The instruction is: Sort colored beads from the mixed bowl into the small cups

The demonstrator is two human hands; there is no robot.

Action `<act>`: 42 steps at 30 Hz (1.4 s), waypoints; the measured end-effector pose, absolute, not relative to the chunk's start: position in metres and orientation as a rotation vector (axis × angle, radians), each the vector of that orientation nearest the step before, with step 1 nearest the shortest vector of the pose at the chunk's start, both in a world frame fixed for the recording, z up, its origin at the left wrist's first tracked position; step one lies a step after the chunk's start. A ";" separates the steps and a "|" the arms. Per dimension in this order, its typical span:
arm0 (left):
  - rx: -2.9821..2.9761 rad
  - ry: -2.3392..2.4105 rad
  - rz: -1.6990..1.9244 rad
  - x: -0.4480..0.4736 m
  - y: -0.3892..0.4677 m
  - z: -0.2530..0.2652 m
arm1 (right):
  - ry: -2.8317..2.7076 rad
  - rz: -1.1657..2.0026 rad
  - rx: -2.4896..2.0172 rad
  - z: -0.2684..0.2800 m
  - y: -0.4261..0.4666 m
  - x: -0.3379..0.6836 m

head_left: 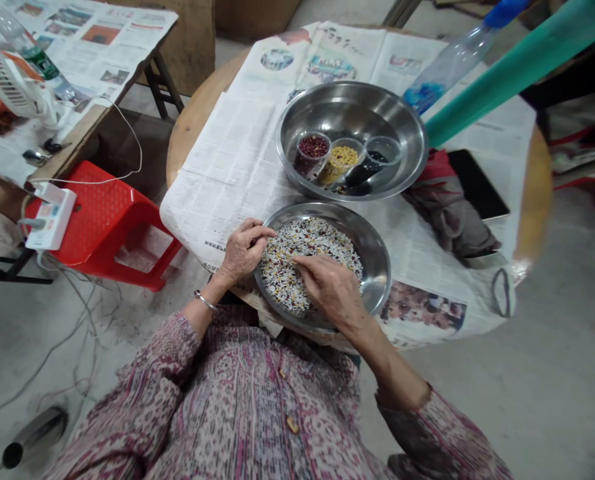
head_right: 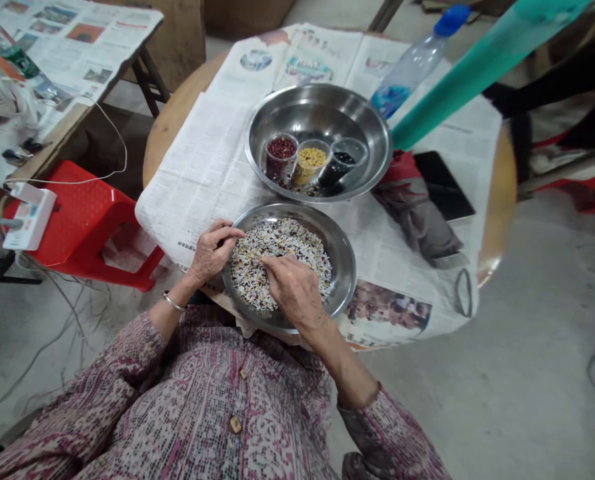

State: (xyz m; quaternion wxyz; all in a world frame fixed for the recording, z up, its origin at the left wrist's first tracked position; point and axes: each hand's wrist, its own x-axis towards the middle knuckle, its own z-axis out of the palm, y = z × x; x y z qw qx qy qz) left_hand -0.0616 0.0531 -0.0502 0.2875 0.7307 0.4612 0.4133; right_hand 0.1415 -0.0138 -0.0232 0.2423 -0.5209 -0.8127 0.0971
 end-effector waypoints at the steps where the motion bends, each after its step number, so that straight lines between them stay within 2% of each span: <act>1: 1.954 1.235 1.105 -0.062 0.053 -0.050 | -2.207 0.275 -1.440 -0.023 -0.014 0.143; 18: 1.903 1.223 1.117 -0.062 0.052 -0.047 | -2.346 0.466 -1.422 -0.024 -0.020 0.136; 31: 1.920 1.225 1.128 -0.062 0.053 -0.050 | -1.968 0.558 -1.448 -0.013 -0.017 0.143; 38: 1.913 1.215 1.149 -0.063 0.054 -0.050 | -1.667 0.285 -1.603 0.041 0.047 0.164; 42: 1.910 1.223 1.138 -0.064 0.054 -0.050 | -1.664 0.161 -1.600 0.040 0.114 0.181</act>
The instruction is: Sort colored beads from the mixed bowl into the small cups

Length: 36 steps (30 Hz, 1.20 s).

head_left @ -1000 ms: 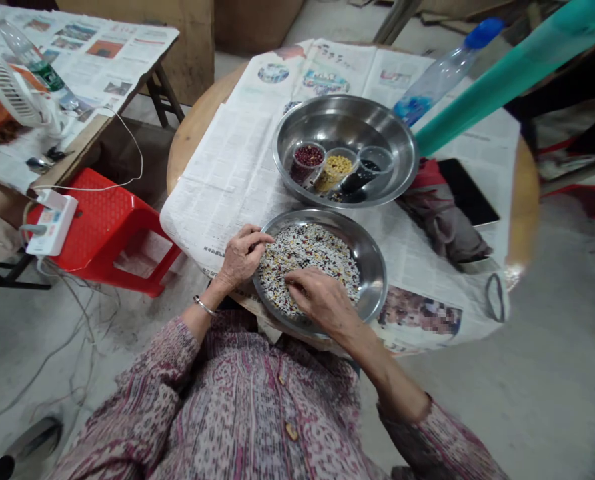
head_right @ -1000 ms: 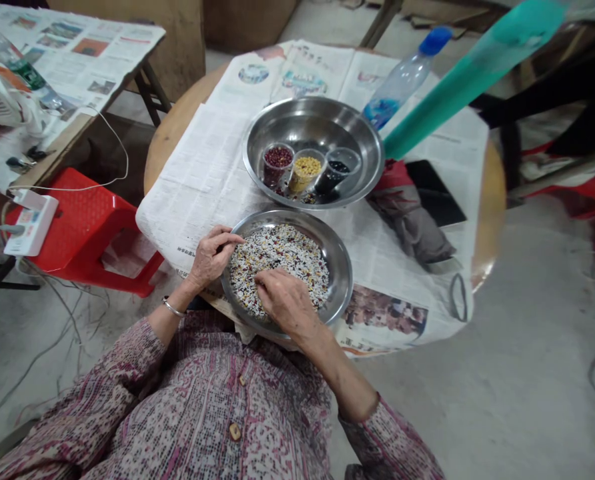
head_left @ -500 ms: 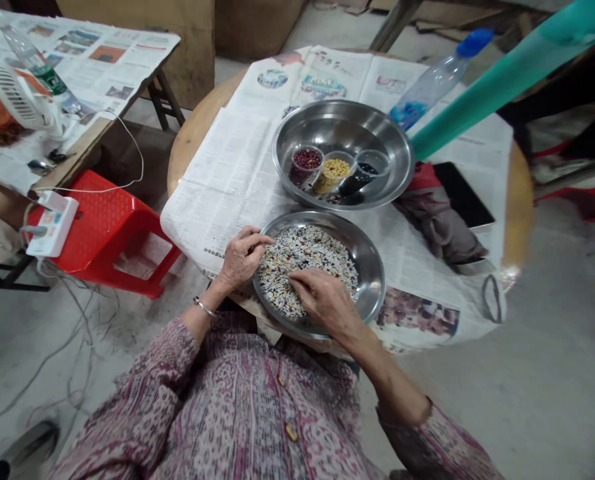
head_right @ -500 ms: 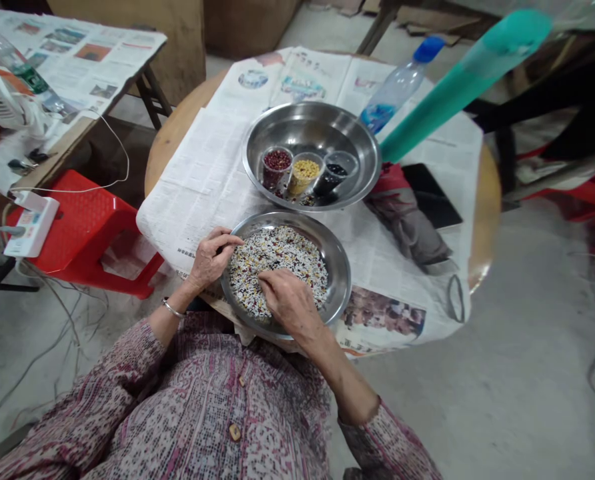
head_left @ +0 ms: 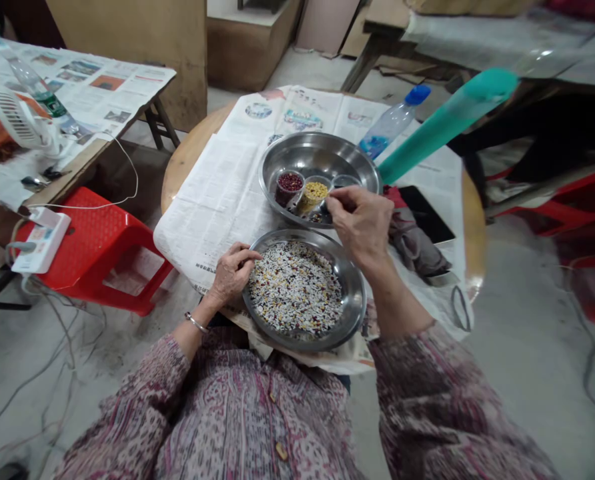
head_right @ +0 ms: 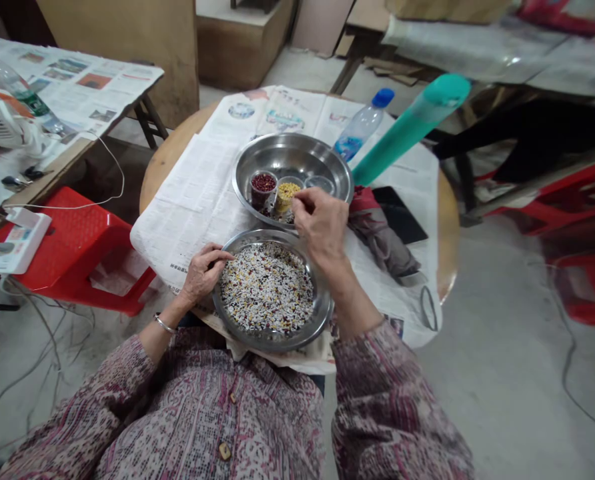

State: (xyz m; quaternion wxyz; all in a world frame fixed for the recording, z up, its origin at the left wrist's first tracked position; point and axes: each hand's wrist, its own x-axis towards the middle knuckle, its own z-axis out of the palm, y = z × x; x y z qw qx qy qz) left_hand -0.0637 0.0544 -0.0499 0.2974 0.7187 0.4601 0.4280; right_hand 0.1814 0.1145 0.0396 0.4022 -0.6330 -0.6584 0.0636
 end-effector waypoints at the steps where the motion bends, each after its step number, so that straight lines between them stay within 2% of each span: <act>1: 1.910 1.230 1.135 -0.064 0.054 -0.050 | -1.677 0.129 -1.614 0.035 0.130 0.185; 6: 1.921 1.225 1.148 -0.064 0.055 -0.052 | -1.728 0.036 -1.745 0.019 0.175 0.189; 18: 1.892 1.229 1.163 -0.063 0.056 -0.052 | -1.873 0.152 -1.598 0.034 0.179 0.149; 23: 1.898 1.229 1.155 -0.063 0.055 -0.053 | -1.795 0.182 -1.514 0.039 0.127 0.163; 28: 1.937 1.241 1.173 -0.065 0.057 -0.053 | -1.866 0.306 -1.559 0.009 0.051 0.190; 33: 2.304 1.293 1.154 -0.061 0.056 -0.032 | -2.057 0.151 -1.643 -0.022 0.010 0.202; 36: 2.533 1.276 1.009 -0.048 0.052 -0.019 | -2.112 0.102 -1.616 -0.027 0.006 0.194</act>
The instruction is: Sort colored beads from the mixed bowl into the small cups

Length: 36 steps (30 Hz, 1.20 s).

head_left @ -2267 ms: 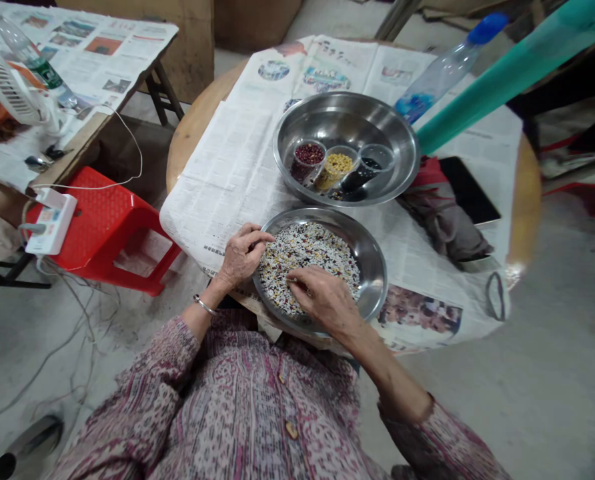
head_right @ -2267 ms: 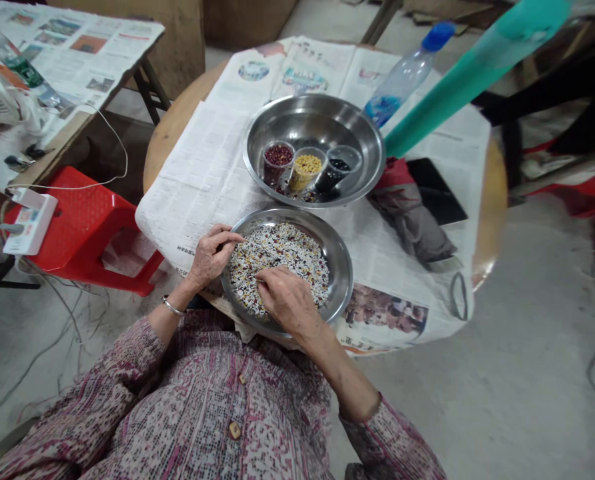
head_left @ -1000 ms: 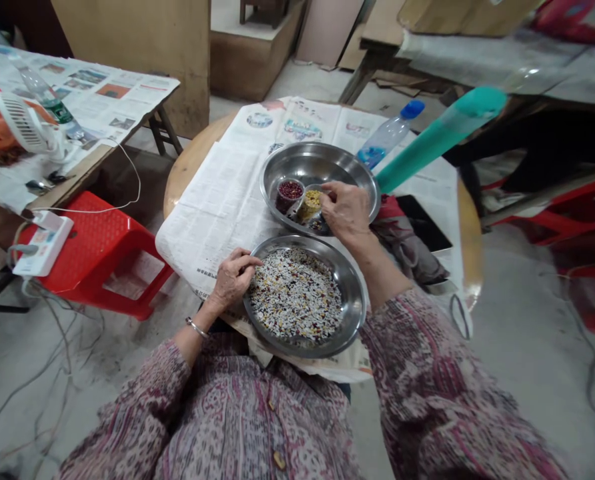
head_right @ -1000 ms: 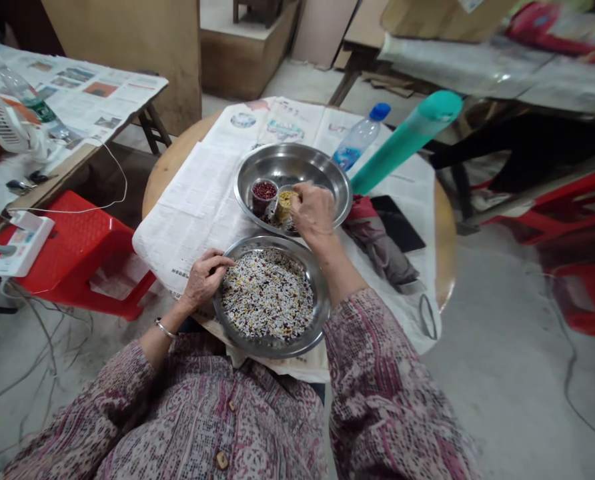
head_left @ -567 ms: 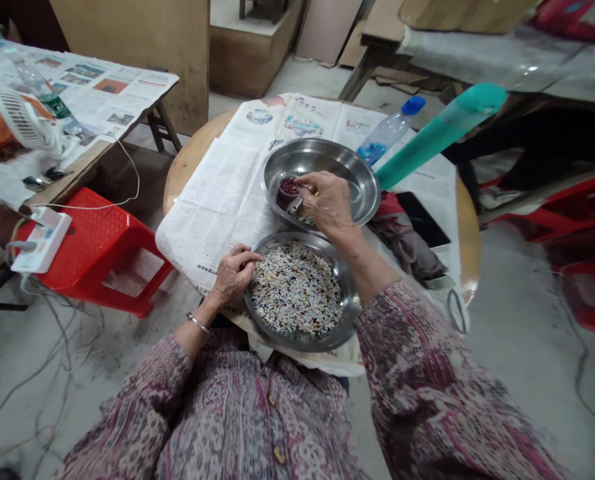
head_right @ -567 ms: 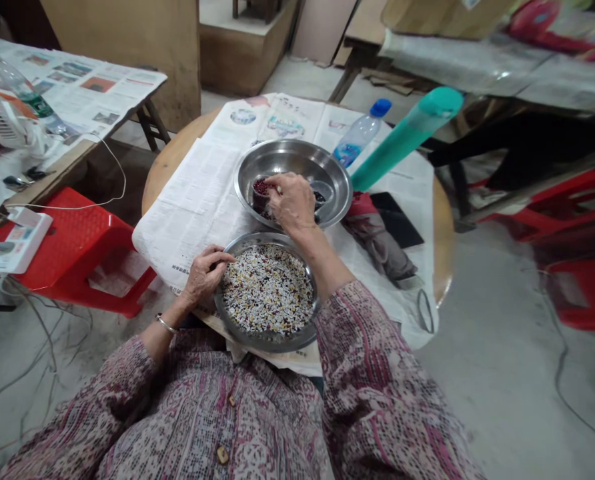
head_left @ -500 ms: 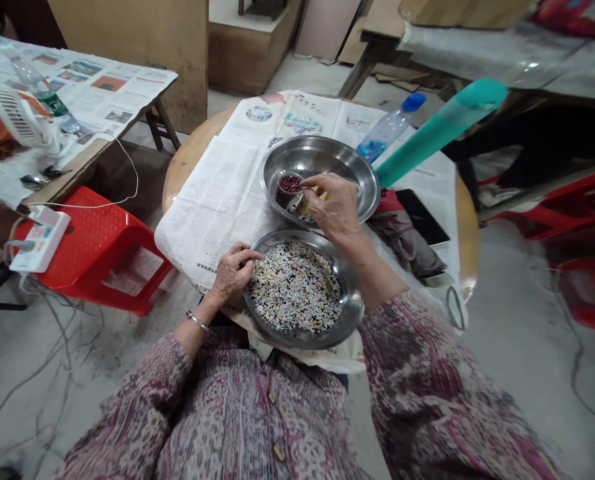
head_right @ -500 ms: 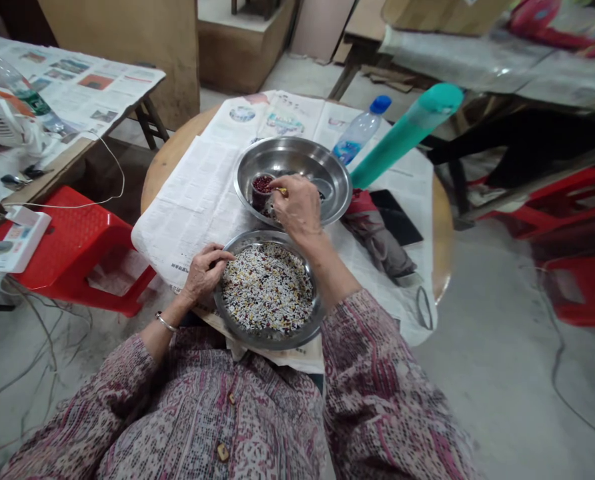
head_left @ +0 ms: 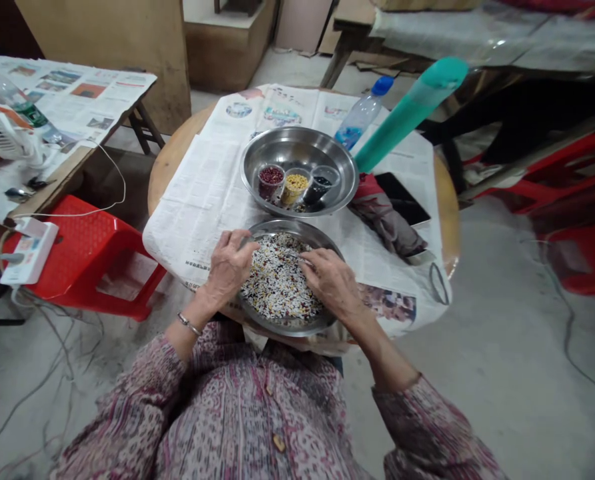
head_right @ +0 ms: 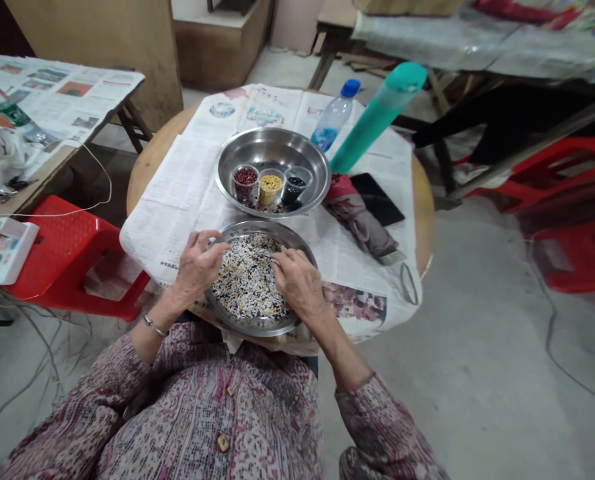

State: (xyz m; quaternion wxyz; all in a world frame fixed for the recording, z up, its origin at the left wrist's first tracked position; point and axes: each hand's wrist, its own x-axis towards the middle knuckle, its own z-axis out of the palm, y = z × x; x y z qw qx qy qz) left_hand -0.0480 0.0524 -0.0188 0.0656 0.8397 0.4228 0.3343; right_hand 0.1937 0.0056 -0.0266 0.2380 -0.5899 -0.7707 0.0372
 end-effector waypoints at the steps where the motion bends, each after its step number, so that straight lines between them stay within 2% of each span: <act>1: 2.574 1.242 0.929 -0.042 0.051 -0.016 | -2.126 0.099 -1.599 -0.027 0.006 0.189; 5: 2.601 1.210 0.607 -0.015 0.051 -0.018 | -2.154 0.064 -1.605 -0.031 0.011 0.173; 12: 2.638 1.180 0.388 0.013 0.058 -0.028 | -2.145 0.026 -1.677 -0.039 0.011 0.168; 25: 2.433 1.274 0.650 -0.023 0.035 -0.019 | -1.894 0.238 -1.606 -0.038 -0.013 0.176; 36: 2.454 1.279 0.637 -0.020 0.031 -0.022 | -1.862 0.349 -1.572 -0.042 -0.007 0.167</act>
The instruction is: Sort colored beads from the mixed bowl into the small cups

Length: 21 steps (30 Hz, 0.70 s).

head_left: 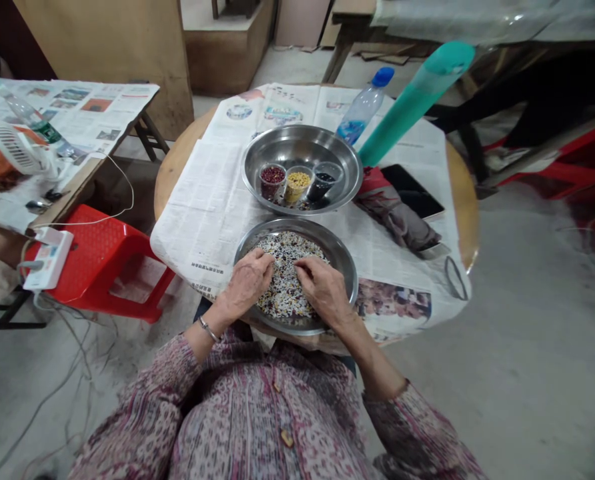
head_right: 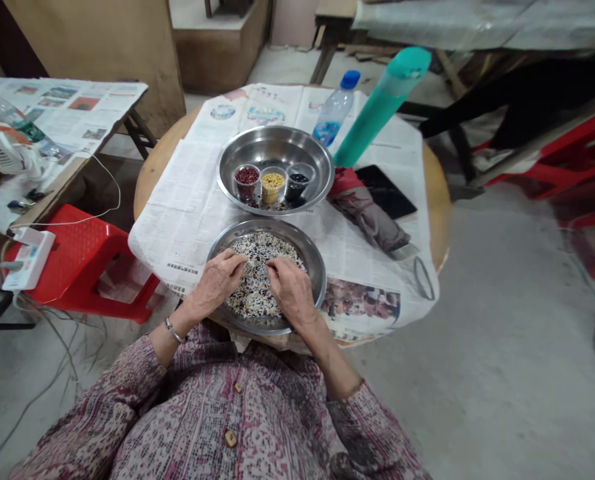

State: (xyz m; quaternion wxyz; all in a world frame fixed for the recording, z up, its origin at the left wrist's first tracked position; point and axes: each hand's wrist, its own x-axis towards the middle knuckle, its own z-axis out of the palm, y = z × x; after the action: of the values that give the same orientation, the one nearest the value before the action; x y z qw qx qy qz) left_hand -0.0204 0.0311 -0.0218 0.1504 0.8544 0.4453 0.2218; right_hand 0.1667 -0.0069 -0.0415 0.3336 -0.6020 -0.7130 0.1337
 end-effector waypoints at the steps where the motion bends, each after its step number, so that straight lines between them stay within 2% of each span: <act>1: 2.451 1.257 0.637 -0.021 0.031 -0.023 | -1.860 0.352 -1.568 -0.042 -0.007 0.166; 6: 2.395 1.148 0.745 -0.021 0.042 -0.022 | -1.798 0.410 -1.534 -0.030 0.003 0.163; 12: 2.329 1.140 0.897 -0.010 0.089 0.002 | -1.583 0.423 -1.511 0.008 0.044 0.164; 16: 2.321 1.173 0.845 -0.010 0.093 0.001 | -1.489 0.415 -1.506 0.013 0.049 0.166; 21: 2.371 1.083 0.669 -0.012 0.068 -0.014 | -1.432 0.481 -1.582 -0.011 0.022 0.171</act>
State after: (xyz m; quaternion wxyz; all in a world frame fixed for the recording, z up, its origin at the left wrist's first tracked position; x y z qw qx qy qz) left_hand -0.0124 0.0679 -0.0137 0.2235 0.8587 0.3922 0.2425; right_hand 0.1706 0.0217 -0.0113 0.4592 -0.6424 -0.5816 0.1954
